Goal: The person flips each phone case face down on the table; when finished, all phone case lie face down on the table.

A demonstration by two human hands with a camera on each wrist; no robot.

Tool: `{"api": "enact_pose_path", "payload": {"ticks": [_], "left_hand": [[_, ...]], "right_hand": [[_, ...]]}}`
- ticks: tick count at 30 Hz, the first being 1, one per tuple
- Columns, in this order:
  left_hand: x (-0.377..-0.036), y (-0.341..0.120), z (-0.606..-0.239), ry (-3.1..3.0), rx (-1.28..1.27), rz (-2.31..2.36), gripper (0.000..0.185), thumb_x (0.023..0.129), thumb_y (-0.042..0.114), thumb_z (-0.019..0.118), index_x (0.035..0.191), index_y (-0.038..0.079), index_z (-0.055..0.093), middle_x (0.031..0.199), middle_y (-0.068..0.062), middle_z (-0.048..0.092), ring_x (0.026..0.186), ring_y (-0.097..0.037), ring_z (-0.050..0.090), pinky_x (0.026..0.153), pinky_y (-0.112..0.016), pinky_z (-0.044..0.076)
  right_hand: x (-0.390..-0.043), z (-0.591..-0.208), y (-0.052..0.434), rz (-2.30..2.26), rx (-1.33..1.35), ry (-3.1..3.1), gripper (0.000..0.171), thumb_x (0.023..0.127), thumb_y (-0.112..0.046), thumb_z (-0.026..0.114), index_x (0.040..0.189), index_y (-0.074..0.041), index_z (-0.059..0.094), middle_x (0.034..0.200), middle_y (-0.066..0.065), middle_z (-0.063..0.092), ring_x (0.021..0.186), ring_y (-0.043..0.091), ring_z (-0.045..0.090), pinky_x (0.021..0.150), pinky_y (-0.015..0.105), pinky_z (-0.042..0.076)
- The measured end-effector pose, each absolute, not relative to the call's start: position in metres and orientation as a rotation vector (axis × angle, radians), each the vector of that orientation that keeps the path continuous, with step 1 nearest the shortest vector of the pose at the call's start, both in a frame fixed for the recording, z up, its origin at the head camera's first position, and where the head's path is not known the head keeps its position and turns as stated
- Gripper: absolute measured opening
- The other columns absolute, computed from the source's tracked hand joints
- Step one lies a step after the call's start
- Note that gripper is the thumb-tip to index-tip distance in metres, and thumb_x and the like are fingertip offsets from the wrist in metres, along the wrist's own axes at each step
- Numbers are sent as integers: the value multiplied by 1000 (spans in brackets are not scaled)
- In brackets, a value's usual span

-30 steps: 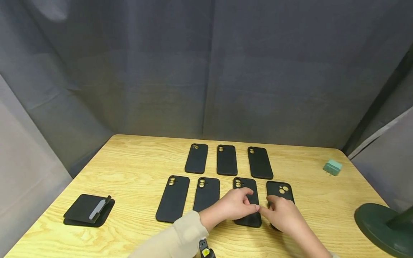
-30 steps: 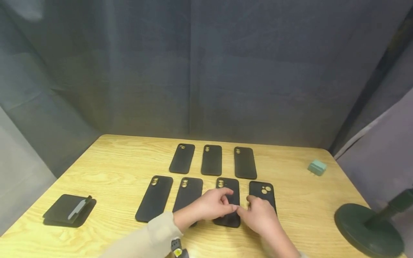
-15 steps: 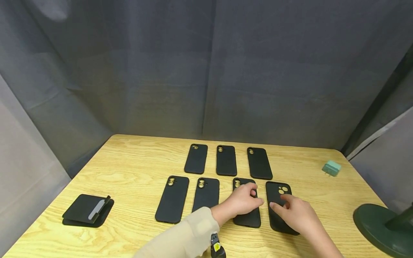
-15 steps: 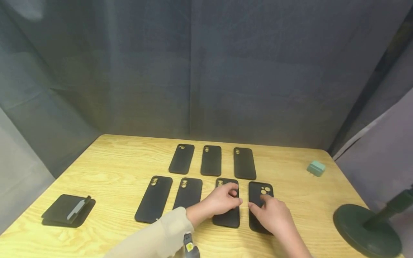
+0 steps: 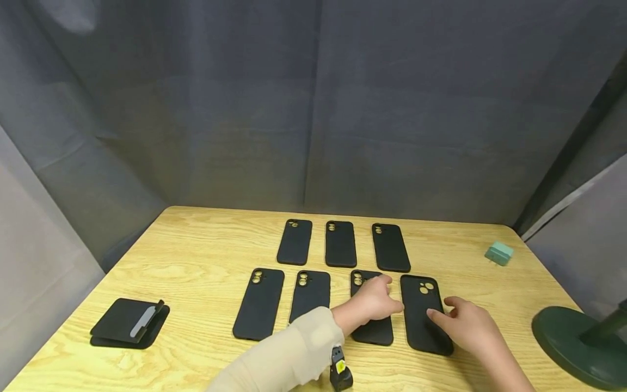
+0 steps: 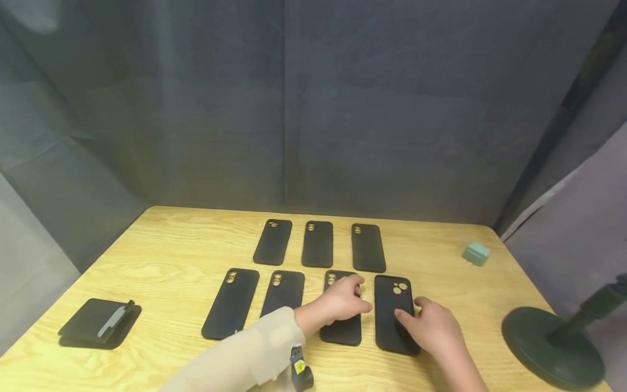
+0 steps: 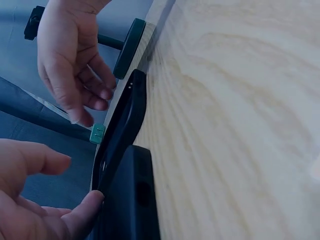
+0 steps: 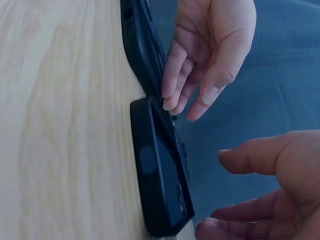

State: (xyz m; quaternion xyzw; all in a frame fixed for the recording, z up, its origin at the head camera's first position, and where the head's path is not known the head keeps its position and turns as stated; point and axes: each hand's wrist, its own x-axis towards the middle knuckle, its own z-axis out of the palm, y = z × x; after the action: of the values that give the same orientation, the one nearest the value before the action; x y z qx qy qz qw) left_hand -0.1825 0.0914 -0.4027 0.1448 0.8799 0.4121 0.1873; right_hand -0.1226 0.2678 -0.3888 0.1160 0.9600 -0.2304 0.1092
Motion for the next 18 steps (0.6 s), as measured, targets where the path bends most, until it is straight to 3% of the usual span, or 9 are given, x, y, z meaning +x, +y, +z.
{"api": "enact_pose_path", "payload": {"ticks": [5, 10, 14, 16, 18], "left_hand": [[-185, 98, -400, 2503, 376, 1072, 60, 80, 22, 71, 133, 10, 48, 119, -4, 60, 105, -16, 58, 82, -29, 49], [-188, 104, -397, 2519, 386, 1016, 59, 79, 21, 71, 132, 7, 49, 125, -5, 56, 90, -13, 57, 75, -26, 48], [-191, 109, -398, 2545, 397, 964, 34, 78, 19, 71, 106, 3, 60, 90, -4, 62, 64, -15, 53, 58, -25, 44], [-193, 112, -398, 2569, 413, 913, 18, 79, 19, 70, 85, 5, 61, 68, -2, 54, 51, -15, 46, 50, -25, 39], [-195, 115, -399, 2598, 430, 857, 22, 79, 18, 69, 66, 7, 56, 52, 0, 44, 42, -15, 40, 44, -24, 34]], "right_hand": [[-123, -394, 272, -669, 353, 2806, 77, 84, -49, 61, 122, 16, 46, 100, 29, 61, 87, 37, 60, 69, 45, 49], [-123, -398, 274, -664, 358, 2785, 71, 84, -43, 63, 122, 15, 47, 102, 29, 61, 92, 41, 59, 71, 46, 48], [-122, -402, 275, -648, 317, 2806, 60, 85, -33, 65, 120, 14, 49, 98, 27, 61, 91, 40, 59, 72, 47, 48], [-122, -403, 275, -645, 295, 2818, 54, 85, -26, 65, 118, 13, 51, 94, 23, 62, 86, 36, 59, 70, 45, 47], [-123, -405, 275, -648, 284, 2828, 47, 85, -19, 64, 117, 13, 52, 90, 18, 62, 82, 30, 58, 67, 43, 47]]}}
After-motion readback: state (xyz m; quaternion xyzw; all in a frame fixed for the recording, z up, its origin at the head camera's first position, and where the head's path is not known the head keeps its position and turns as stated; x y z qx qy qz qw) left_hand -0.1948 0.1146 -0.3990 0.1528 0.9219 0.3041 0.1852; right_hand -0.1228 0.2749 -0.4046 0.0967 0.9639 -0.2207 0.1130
